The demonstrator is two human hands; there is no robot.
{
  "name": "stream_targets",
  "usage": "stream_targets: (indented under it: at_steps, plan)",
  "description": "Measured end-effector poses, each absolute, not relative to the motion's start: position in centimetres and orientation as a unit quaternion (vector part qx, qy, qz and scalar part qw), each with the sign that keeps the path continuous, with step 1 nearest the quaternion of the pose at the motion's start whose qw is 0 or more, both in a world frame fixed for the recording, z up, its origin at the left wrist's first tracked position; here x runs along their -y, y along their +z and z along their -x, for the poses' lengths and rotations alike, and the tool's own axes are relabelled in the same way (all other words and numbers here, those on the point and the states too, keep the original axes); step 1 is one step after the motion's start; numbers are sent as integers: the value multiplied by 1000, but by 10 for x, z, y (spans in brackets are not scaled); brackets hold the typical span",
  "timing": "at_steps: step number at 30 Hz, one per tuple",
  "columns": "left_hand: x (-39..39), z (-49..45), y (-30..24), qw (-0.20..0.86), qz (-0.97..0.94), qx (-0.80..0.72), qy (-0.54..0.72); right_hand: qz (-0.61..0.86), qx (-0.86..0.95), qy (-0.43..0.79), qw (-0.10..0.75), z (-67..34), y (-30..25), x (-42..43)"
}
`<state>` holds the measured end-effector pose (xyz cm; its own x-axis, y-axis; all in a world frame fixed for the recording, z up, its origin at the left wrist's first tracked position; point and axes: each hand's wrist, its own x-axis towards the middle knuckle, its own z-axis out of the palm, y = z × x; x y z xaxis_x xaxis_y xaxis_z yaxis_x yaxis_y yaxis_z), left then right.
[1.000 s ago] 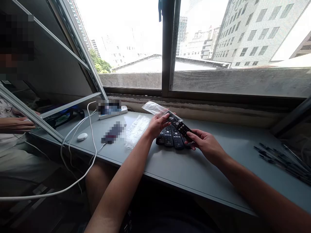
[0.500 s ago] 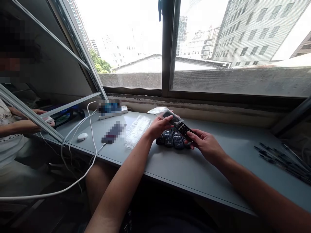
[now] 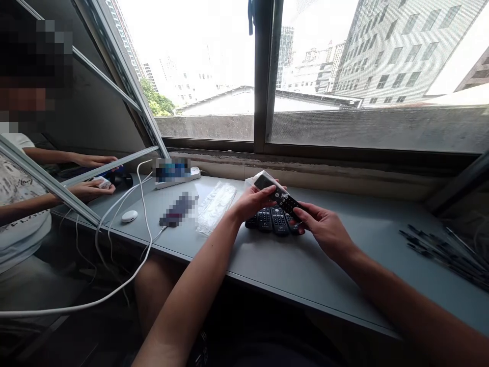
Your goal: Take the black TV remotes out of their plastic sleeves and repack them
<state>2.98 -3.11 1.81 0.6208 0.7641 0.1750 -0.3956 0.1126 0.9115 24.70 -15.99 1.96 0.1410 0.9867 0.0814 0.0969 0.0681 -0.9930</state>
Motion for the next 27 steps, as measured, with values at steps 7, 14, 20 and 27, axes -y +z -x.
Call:
stream_targets:
  at_steps: [7,14,20,27]
  plan:
    - [35,-28,18,716,-561,-174,375,537,496,430,530,-247,19,161]
    - [21,-30,14,718,-501,-241,419,529,477,436,550,-251,16,156]
    - [16,-31,14,711,-437,-247,492,542,478,423,547,-252,14,155]
    - [25,-34,12,709,-492,-225,452,542,470,424,553,-253,13,154]
